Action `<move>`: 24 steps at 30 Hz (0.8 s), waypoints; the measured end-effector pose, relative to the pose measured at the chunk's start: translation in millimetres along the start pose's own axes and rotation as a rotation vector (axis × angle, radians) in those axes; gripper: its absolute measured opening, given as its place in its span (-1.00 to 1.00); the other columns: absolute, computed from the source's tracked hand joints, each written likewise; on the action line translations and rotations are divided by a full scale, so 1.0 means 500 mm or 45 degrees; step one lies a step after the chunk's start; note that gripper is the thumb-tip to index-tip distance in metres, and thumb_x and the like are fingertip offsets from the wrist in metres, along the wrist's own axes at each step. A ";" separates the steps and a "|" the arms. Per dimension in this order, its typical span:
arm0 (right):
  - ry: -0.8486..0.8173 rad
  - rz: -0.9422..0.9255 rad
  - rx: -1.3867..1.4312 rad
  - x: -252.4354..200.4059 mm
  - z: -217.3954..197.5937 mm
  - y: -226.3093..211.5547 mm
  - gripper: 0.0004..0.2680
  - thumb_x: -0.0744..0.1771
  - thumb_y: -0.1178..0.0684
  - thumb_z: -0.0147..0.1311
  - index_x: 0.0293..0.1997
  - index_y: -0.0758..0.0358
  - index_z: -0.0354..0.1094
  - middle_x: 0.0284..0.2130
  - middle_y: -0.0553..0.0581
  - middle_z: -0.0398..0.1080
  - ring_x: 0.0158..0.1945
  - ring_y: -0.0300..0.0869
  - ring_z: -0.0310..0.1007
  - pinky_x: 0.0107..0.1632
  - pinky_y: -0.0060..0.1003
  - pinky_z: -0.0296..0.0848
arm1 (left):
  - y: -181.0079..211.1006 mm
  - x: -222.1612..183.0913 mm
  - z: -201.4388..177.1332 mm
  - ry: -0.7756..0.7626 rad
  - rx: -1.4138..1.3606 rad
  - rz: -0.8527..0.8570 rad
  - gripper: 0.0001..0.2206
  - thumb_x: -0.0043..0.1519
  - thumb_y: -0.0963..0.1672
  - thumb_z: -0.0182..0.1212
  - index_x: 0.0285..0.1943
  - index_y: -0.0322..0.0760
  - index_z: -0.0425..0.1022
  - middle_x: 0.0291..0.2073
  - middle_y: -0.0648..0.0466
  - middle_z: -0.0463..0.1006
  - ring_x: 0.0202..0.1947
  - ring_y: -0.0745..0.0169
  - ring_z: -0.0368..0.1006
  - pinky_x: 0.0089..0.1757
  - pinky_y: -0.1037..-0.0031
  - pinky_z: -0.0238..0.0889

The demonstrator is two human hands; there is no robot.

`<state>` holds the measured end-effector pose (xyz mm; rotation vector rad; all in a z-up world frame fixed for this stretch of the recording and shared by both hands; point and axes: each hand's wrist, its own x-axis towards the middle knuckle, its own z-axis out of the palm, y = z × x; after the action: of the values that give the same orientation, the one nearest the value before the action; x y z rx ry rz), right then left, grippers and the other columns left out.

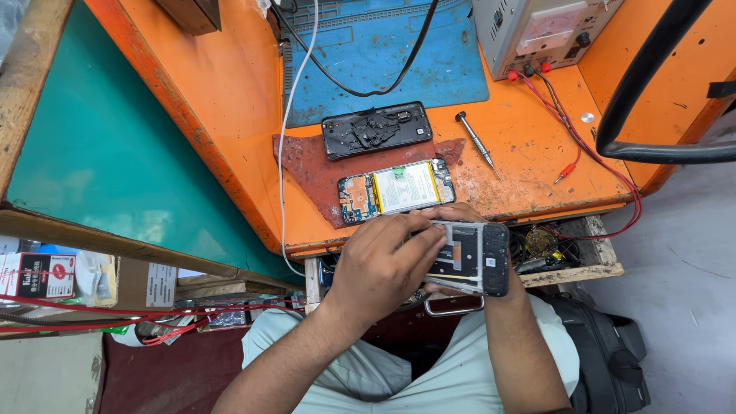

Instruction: The person retrieves a new smartphone screen assembly from a drawer and aligns it with the internal components of a disassembled smartphone on a workbench.

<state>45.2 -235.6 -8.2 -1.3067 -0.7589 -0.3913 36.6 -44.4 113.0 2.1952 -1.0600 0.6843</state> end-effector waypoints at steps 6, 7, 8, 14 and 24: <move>0.001 0.134 -0.159 0.004 -0.004 -0.018 -0.35 0.11 0.06 0.59 0.30 0.30 0.31 0.16 0.22 0.42 0.27 -0.03 0.48 0.31 -0.12 0.53 | -0.010 0.001 -0.001 -0.068 0.044 0.032 -0.91 0.27 -0.17 0.33 -0.11 -0.30 0.59 -0.19 0.05 0.57 -0.10 0.12 0.57 -0.08 0.31 0.43; -0.015 0.115 -0.176 0.005 -0.002 -0.018 -0.34 0.10 0.08 0.59 0.30 0.31 0.30 0.15 0.23 0.42 0.25 -0.04 0.48 0.30 -0.15 0.54 | -0.011 0.001 -0.002 -0.067 0.044 0.029 -0.91 0.27 -0.17 0.33 -0.11 -0.30 0.59 -0.19 0.05 0.57 -0.10 0.12 0.57 -0.08 0.31 0.43; -0.030 0.095 -0.194 0.006 -0.001 -0.018 -0.33 0.09 0.10 0.60 0.31 0.32 0.29 0.14 0.24 0.42 0.24 -0.06 0.49 0.29 -0.18 0.54 | -0.011 0.000 -0.004 -0.092 0.076 0.078 -0.90 0.27 -0.17 0.32 -0.12 -0.32 0.56 -0.19 0.04 0.56 -0.09 0.12 0.56 -0.07 0.30 0.43; -0.023 0.155 -0.243 0.005 0.000 -0.019 -0.30 0.07 0.06 0.61 0.30 0.31 0.29 0.09 0.21 0.41 0.17 -0.11 0.49 0.20 -0.23 0.54 | -0.035 0.013 0.004 -0.222 0.226 0.196 -0.87 0.31 -0.14 0.24 -0.11 -0.35 0.49 -0.19 0.02 0.52 -0.14 0.13 0.51 -0.11 0.30 0.38; -0.085 -0.038 -0.298 0.005 -0.007 -0.007 -0.33 0.08 0.04 0.57 0.28 0.26 0.28 0.10 0.19 0.44 0.23 -0.07 0.48 0.29 -0.16 0.48 | -0.056 -0.013 0.028 -0.082 0.024 0.098 -0.87 0.28 -0.15 0.20 -0.12 -0.34 0.41 -0.18 -0.06 0.53 -0.21 0.03 0.54 -0.16 0.28 0.44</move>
<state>45.9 -239.1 -4.2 -1.5356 -0.8071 -0.4727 58.5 -36.8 90.7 2.2156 -1.1806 0.6636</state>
